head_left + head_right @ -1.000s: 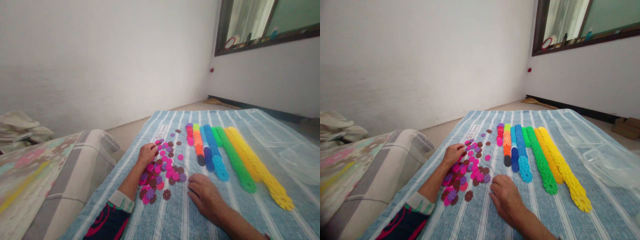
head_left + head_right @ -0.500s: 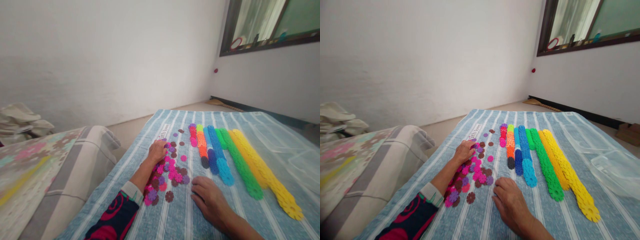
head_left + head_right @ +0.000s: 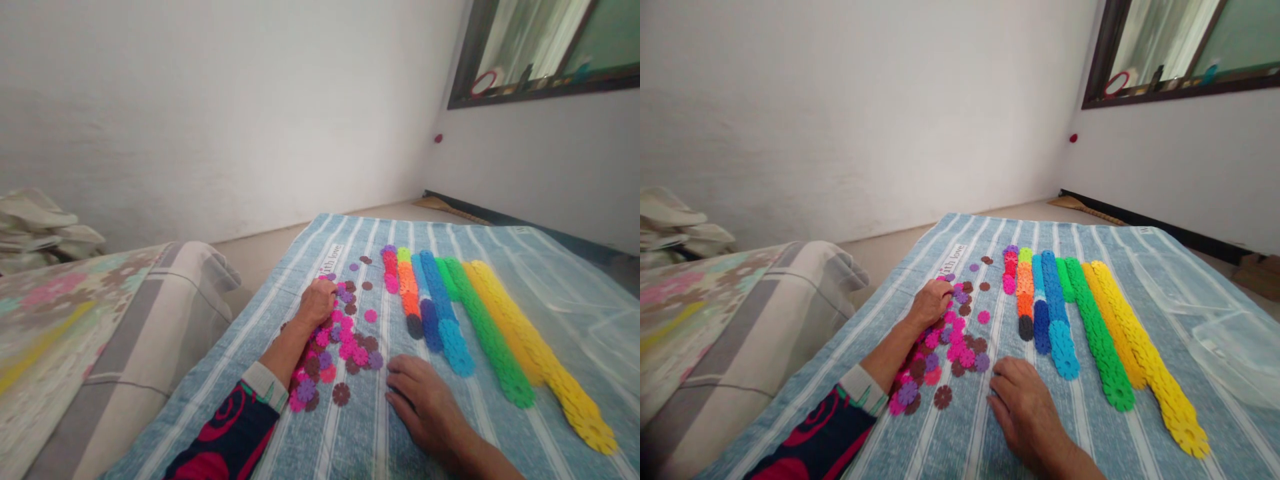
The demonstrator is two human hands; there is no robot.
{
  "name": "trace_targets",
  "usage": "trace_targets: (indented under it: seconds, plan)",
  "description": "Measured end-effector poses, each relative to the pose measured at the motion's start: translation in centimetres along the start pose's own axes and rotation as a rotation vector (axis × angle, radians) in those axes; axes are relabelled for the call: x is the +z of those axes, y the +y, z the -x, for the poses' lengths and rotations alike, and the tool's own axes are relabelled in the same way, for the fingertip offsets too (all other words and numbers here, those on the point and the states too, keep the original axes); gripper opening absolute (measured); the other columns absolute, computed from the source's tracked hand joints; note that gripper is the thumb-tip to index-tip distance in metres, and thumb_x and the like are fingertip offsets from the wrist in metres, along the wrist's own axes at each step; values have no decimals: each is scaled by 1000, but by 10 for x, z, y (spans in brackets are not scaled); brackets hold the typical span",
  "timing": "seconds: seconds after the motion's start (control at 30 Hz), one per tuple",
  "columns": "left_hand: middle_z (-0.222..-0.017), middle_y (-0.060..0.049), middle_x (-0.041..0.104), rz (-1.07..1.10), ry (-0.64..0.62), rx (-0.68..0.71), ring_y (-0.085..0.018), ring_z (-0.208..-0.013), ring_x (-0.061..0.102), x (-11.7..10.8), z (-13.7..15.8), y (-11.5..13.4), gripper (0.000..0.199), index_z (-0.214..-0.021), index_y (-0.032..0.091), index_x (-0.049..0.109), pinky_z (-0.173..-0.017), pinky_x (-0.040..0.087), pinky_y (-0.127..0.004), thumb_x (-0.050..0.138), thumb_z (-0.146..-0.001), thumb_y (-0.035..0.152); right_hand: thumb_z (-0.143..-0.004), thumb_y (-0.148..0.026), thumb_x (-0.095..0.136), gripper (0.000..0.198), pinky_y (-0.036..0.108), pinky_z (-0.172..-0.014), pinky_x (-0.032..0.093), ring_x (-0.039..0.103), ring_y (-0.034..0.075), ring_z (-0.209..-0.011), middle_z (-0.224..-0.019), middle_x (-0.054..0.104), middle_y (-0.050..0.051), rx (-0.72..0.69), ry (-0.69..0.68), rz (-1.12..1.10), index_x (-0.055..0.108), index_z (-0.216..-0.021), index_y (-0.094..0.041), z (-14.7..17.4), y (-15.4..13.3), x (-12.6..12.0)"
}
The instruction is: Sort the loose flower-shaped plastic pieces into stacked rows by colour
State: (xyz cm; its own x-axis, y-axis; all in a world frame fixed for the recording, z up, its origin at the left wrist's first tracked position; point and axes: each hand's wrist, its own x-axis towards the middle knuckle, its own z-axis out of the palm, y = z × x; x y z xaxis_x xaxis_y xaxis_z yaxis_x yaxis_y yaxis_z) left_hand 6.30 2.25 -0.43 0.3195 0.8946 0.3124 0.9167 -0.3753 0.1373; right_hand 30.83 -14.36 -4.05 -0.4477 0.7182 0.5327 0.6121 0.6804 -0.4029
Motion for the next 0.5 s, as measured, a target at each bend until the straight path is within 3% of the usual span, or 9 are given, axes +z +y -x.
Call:
trace_targets:
  seconds: [0.5]
  plan:
    - [-92, -5, 73, 155, 40, 150, -18, -89, 61, 6, 8, 5, 32, -91, 20, 73, -88, 49, -33, 45, -85, 7, -89, -17, 52, 12, 35, -82, 51, 62, 23, -94, -100, 66, 8, 31, 19, 3, 63, -91, -22, -1, -2, 2]
